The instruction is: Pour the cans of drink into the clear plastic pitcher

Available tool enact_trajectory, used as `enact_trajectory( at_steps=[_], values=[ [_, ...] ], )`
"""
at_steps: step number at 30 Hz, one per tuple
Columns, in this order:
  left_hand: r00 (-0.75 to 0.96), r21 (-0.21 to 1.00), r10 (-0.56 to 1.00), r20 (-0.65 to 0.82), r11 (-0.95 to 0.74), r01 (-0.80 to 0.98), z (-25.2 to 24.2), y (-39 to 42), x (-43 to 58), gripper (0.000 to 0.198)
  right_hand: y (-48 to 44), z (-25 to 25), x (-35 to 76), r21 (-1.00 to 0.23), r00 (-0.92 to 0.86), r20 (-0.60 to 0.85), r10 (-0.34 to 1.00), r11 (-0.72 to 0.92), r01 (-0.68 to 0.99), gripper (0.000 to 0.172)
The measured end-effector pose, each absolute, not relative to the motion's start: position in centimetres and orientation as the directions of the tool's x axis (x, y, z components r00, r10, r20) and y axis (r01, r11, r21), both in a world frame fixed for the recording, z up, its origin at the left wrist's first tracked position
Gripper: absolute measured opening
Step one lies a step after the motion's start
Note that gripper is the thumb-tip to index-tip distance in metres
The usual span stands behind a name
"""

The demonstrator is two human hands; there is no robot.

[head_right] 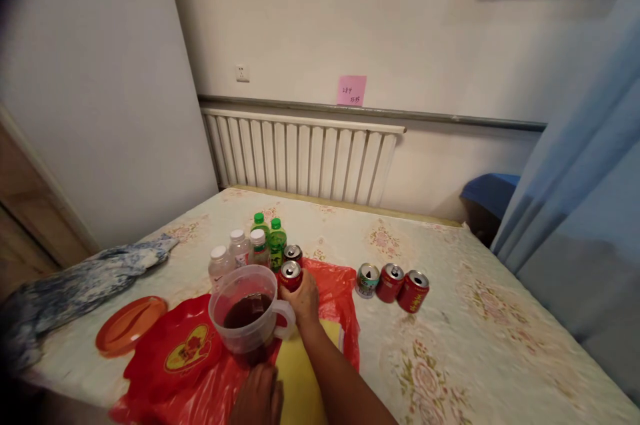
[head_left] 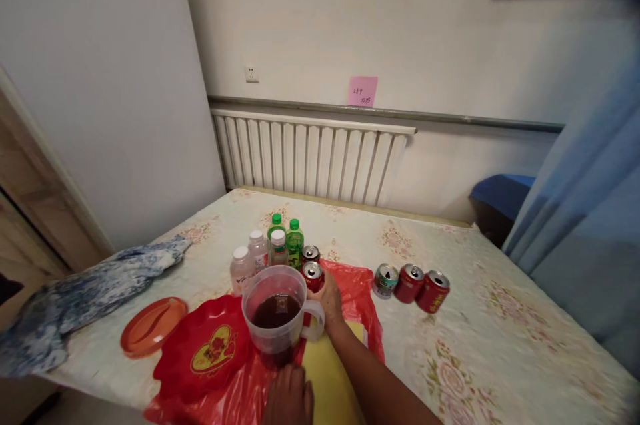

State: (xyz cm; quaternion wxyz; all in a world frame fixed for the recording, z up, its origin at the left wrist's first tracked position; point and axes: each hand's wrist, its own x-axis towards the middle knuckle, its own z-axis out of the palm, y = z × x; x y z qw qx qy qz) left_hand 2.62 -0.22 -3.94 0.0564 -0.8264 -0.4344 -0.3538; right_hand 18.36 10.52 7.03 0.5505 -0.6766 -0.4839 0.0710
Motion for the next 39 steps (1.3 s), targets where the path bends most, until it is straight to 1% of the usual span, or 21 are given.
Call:
enact_trajectory(
  at_steps=[2,6,12,15,19,23,25,27,32,34,39],
  values=[
    [0.363,0.222,0.69,0.626,-0.604,0.765,-3.7,-0.2,2.6,0.013,9.9,7.2,19.2,-0.809,0.553,0.438,0.709,0.042,0.587,0.05],
    [0.384,0.265,0.735,0.559,-0.598,0.757,-3.0,-0.5,2.7,0.016,7.6,8.0,21.3,-0.804,0.604,0.441,0.664,-0.007,0.595,0.051],
    [0.384,0.349,0.798,0.465,-0.563,0.749,-1.6,-1.0,2.4,0.022,1.4,9.2,23.9,-0.812,0.644,0.452,0.617,-0.012,0.583,0.053],
    [0.397,0.399,0.8,0.45,-0.578,0.712,-0.8,-0.9,2.2,0.024,-2.1,9.3,24.4,-0.843,0.644,0.43,0.633,0.025,0.538,0.054],
    [0.4,0.493,0.791,0.463,-0.605,0.625,0.1,-1.1,1.8,0.025,-6.0,8.9,24.5,-0.869,0.61,0.383,0.694,0.047,0.492,0.055],
    [0.366,0.54,0.794,0.486,-0.602,0.589,0.9,-2.6,1.5,0.025,-9.0,8.8,23.8,-0.881,0.598,0.364,0.714,0.056,0.469,0.057],
    [0.355,0.603,0.808,0.469,-0.587,0.54,1.3,-3.8,1.7,0.027,-10.3,9.2,23.2,-0.893,0.591,0.35,0.727,0.067,0.446,0.055],
    [0.372,0.681,0.824,0.428,-0.565,0.467,2.0,-5.0,2.2,0.036,-11.5,9.7,22.3,-0.9,0.575,0.334,0.747,0.072,0.43,0.053],
    [0.45,0.818,0.835,0.317,-0.48,0.315,4.3,-7.1,3.7,0.068,-14.0,10.8,20.4,-0.921,0.497,0.299,0.815,0.11,0.374,0.054],
    [0.47,0.861,0.838,0.278,-0.435,0.266,5.1,-7.7,4.1,0.074,-14.7,11.0,19.9,-0.927,0.474,0.288,0.832,0.119,0.356,0.056],
    [0.533,0.932,0.817,0.221,-0.338,0.132,6.1,-8.8,4.5,0.078,-16.1,11.0,19.3,-0.923,0.481,0.283,0.83,0.1,0.371,0.06]
  ],
)
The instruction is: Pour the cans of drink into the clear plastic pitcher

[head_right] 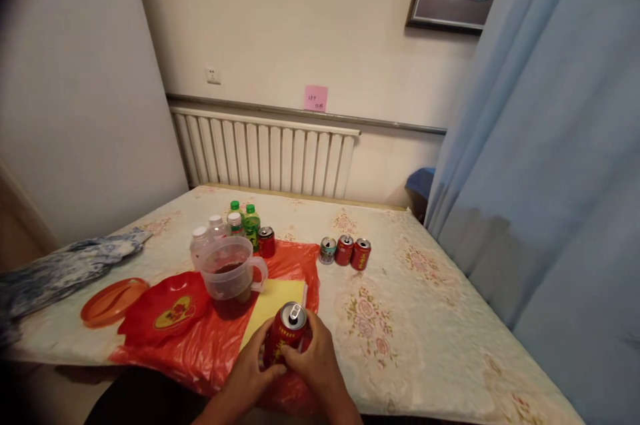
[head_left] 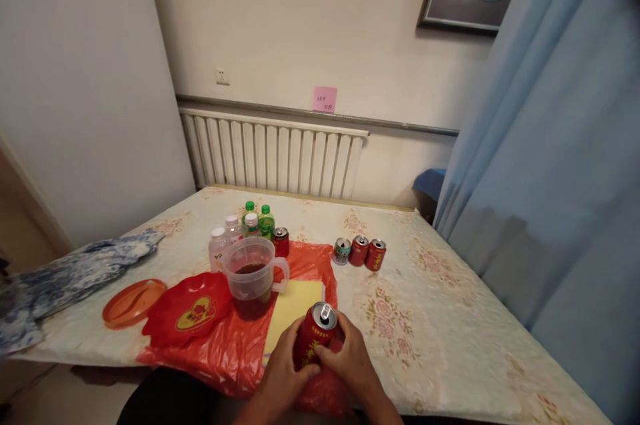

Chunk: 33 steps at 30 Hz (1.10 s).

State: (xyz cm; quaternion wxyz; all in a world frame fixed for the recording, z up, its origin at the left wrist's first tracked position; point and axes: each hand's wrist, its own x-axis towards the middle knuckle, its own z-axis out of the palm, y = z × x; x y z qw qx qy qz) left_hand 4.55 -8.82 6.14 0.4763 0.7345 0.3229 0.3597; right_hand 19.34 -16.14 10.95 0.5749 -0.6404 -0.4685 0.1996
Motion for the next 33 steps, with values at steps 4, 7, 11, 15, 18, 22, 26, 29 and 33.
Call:
enact_trajectory(
  at_steps=[4,7,11,15,18,22,26,29,33],
  values=[
    [0.561,0.952,0.807,0.185,-0.289,0.101,6.6,-9.4,4.6,0.076,-16.8,10.7,19.1,-0.911,0.468,0.291,0.835,0.091,0.403,0.06],
    [0.565,0.957,0.807,0.172,-0.273,0.099,6.8,-9.7,4.6,0.074,-17.1,10.7,18.9,-0.915,0.45,0.282,0.847,0.097,0.392,0.061],
    [0.566,0.96,0.807,0.166,-0.265,0.096,7.0,-10.2,4.7,0.07,-17.6,11.3,18.5,-0.926,0.451,0.257,0.855,0.085,0.367,0.062],
    [0.554,0.96,0.817,0.162,-0.261,0.105,7.7,-10.8,4.7,0.066,-18.0,12.1,17.9,-0.949,0.42,0.214,0.882,0.086,0.303,0.058],
    [0.541,0.956,0.824,0.167,-0.269,0.115,8.6,-11.3,4.6,0.062,-18.1,12.4,17.6,-0.96,0.413,0.204,0.888,0.098,0.262,0.064],
    [0.534,0.962,0.828,0.173,-0.257,0.087,9.5,-11.6,4.4,0.062,-18.1,12.3,17.3,-0.961,0.423,0.183,0.887,0.07,0.269,0.072],
    [0.523,0.959,0.832,0.186,-0.27,0.088,10.0,-11.8,4.2,0.063,-18.1,12.6,16.9,-0.96,0.434,0.187,0.882,0.07,0.272,0.074],
    [0.524,0.96,0.831,0.185,-0.267,0.084,9.9,-11.9,4.0,0.064,-18.2,13.0,16.7,-0.954,0.438,0.207,0.875,0.082,0.287,0.072],
    [0.536,0.97,0.824,0.184,-0.242,0.039,9.5,-12.1,3.8,0.064,-18.4,13.5,16.5,-0.945,0.431,0.207,0.878,0.065,0.321,0.071]
  ],
)
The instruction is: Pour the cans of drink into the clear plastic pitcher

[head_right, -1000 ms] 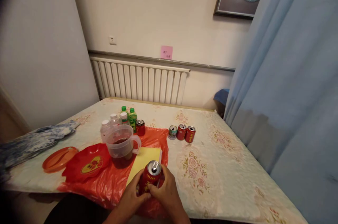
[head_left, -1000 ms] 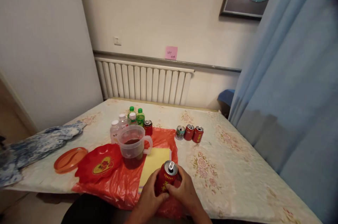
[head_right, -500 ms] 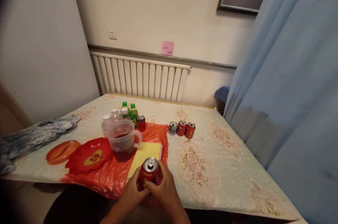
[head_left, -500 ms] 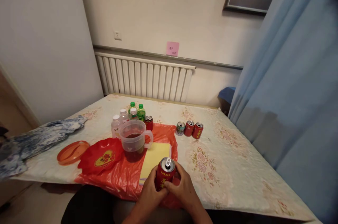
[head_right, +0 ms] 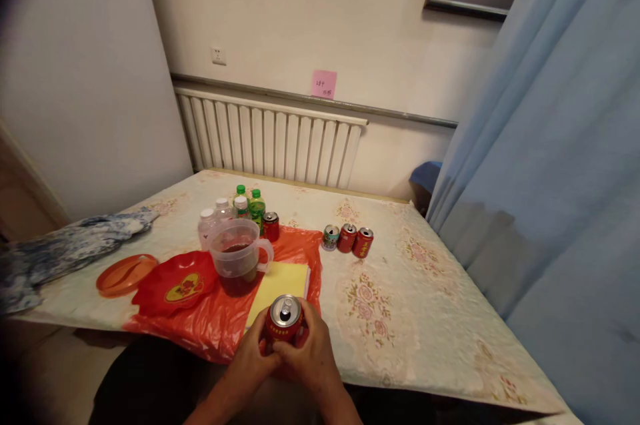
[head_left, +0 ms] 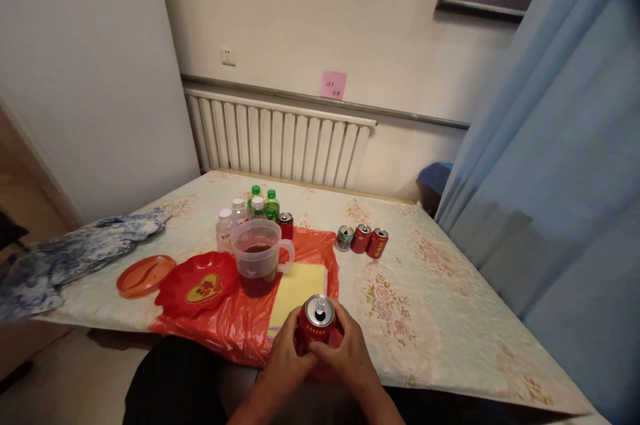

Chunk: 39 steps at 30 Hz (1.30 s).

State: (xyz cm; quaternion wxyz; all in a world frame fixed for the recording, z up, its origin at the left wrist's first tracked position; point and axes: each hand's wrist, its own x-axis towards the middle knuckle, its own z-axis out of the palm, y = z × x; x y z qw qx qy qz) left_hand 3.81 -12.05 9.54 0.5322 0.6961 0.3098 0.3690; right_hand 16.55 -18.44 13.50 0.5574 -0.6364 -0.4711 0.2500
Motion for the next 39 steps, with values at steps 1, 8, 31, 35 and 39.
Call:
enact_trajectory(
  at_steps=[1,8,31,35,39],
  values=[
    [0.543,0.972,0.82,0.184,-0.234,0.024,9.5,-12.1,3.8,0.065,-18.5,13.6,16.6,-0.943,0.422,0.205,0.883,0.062,0.328,0.07],
    [0.614,0.986,0.773,0.159,-0.151,-0.065,9.3,-12.0,3.7,0.07,-18.5,13.3,16.8,-0.935,0.448,0.162,0.879,-0.008,0.354,0.073],
    [0.691,0.99,0.714,0.108,-0.014,-0.14,9.4,-11.6,2.9,0.072,-19.0,14.1,16.6,-0.993,0.367,0.073,0.928,0.033,0.113,0.076],
    [0.655,0.991,0.744,0.135,-0.095,-0.095,9.6,-11.7,2.9,0.073,-19.1,15.0,16.3,-0.993,0.36,0.064,0.931,0.025,0.113,0.075],
    [0.617,0.986,0.772,0.15,-0.159,-0.041,9.4,-11.8,2.9,0.073,-19.2,15.6,16.1,-0.99,0.368,0.061,0.928,0.008,0.143,0.074]
  ],
)
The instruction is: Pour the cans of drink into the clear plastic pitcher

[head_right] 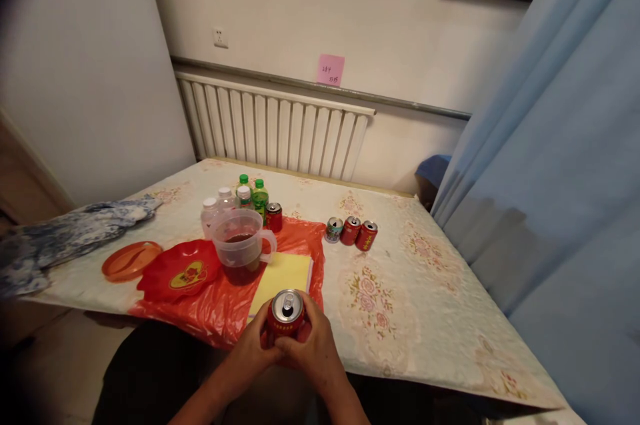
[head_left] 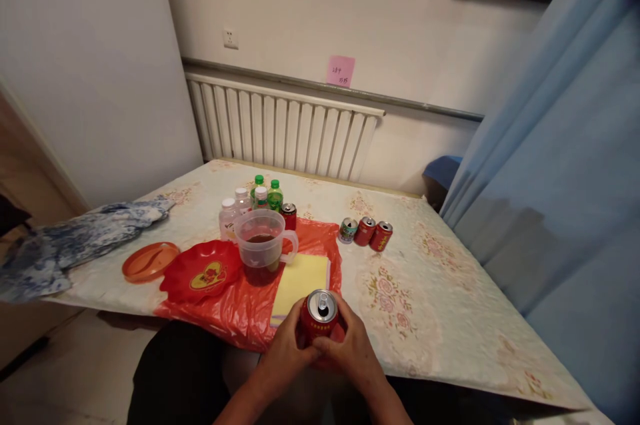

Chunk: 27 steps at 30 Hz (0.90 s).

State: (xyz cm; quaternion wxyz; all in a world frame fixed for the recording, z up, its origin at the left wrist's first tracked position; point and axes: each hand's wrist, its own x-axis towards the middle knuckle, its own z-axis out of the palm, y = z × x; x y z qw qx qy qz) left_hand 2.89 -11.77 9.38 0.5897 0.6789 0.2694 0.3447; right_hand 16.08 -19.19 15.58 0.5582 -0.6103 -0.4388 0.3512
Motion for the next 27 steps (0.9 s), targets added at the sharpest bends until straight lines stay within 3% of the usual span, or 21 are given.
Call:
enact_trajectory(
  at_steps=[11,17,27],
  values=[
    [0.658,0.993,0.743,0.119,-0.083,-0.085,9.1,-11.9,2.8,0.084,-19.3,14.9,16.4,-0.98,0.37,0.089,0.925,0.014,0.201,0.075],
    [0.687,0.987,0.716,0.12,-0.01,-0.161,8.9,-11.8,2.9,0.082,-19.4,14.6,16.5,-0.982,0.363,0.086,0.928,0.017,0.188,0.077],
    [0.667,0.991,0.737,0.112,-0.032,-0.13,8.5,-11.8,2.9,0.079,-19.4,14.5,16.5,-0.984,0.336,0.096,0.937,0.038,0.175,0.073]
  ],
)
